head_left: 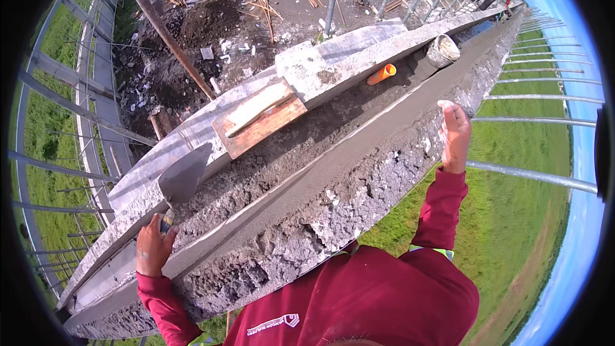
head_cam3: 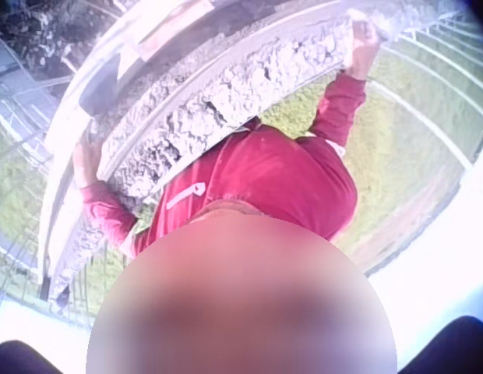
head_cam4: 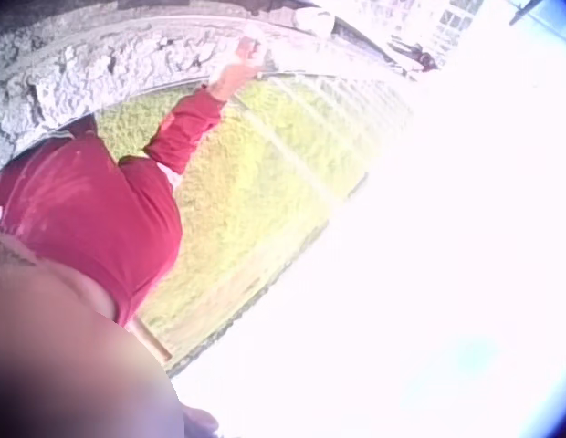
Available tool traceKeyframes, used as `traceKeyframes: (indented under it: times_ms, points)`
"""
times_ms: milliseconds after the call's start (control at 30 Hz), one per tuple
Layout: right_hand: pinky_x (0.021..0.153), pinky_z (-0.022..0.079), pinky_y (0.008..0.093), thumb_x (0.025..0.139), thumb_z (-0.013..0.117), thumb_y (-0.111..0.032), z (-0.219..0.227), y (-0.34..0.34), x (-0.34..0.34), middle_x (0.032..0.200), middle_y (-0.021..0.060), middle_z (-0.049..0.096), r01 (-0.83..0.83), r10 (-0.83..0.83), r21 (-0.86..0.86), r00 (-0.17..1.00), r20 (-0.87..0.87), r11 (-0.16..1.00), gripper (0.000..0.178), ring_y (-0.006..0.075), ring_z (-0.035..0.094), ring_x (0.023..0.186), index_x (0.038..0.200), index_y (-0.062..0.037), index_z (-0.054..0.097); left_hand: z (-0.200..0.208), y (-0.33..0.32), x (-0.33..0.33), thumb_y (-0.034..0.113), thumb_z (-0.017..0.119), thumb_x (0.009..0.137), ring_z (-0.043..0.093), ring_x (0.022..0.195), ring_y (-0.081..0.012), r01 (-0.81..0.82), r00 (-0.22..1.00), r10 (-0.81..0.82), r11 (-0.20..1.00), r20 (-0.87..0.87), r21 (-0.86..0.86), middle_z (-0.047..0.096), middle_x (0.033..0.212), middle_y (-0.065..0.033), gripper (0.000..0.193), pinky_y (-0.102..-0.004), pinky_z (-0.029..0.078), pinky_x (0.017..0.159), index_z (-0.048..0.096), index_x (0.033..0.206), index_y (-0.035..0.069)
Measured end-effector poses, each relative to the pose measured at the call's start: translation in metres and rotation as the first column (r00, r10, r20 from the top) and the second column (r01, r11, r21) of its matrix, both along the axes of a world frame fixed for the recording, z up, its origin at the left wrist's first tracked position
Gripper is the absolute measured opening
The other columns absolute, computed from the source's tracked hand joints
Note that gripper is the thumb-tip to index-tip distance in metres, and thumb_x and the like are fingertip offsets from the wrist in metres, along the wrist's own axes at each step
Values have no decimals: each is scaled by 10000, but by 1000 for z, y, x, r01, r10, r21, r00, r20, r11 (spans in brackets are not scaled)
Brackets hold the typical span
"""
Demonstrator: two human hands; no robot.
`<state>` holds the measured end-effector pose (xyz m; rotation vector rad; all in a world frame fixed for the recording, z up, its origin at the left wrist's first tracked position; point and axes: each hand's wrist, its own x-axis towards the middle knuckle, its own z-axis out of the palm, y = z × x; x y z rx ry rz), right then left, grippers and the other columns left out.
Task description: The person scoops wet concrete from a bucket and spreads it along a narrow concrete beam using a trowel. They repeatedly smooth the surface and level the material along the beam's length.
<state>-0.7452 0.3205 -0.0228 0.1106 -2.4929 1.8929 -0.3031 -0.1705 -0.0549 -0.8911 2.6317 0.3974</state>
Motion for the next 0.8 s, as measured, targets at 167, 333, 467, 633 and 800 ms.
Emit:
traceKeyframes:
  times_ms: [167, 333, 467, 633, 800]
  points:
    - [519, 282, 179, 962, 687, -315, 6, -10, 6, 771, -116, 531, 37, -38, 19, 999, 33, 999, 247, -17, 379, 602, 1068, -92, 694, 6, -1, 12, 344, 735, 867, 649, 930, -421, -25, 999, 26, 999, -23, 33, 688, 1023, -250, 621, -484, 497, 829, 553, 1276, -86]
    - [475, 246, 178, 957, 695, -324, 11, -12, 8, 718, -115, 493, 15, -15, 13, 999, 37, 1000, 282, -18, 333, 527, 1077, -69, 683, 8, 4, 11, 354, 728, 880, 635, 911, -415, 4, 997, -6, 999, -77, -32, 681, 989, -235, 619, -493, 478, 815, 545, 1284, -78]
    - [462, 247, 179, 943, 712, -328, 11, -11, 7, 749, -107, 539, -15, 15, -9, 1000, 28, 1000, 308, -21, 340, 519, 1089, -59, 682, 9, 6, 12, 343, 730, 883, 630, 891, -406, 39, 993, -44, 998, -105, -48, 675, 957, -231, 625, -484, 475, 804, 529, 1299, -78]
    - [477, 272, 178, 934, 722, -326, 9, -11, 6, 777, -103, 573, 1, -1, -5, 999, 40, 1000, 310, -23, 371, 548, 1096, -65, 685, 9, 6, 18, 339, 745, 874, 626, 932, -395, 47, 994, -51, 998, -96, -43, 670, 1008, -228, 655, -475, 472, 835, 511, 1327, -72]
    - [503, 297, 173, 941, 713, -294, 8, -13, 5, 818, -100, 604, 21, -21, 18, 1000, -3, 1000, 269, -27, 401, 599, 1092, -71, 696, 8, 6, 18, 327, 743, 876, 618, 960, -392, 54, 996, -56, 998, -63, -23, 665, 1027, -228, 651, -468, 467, 860, 504, 1337, -65]
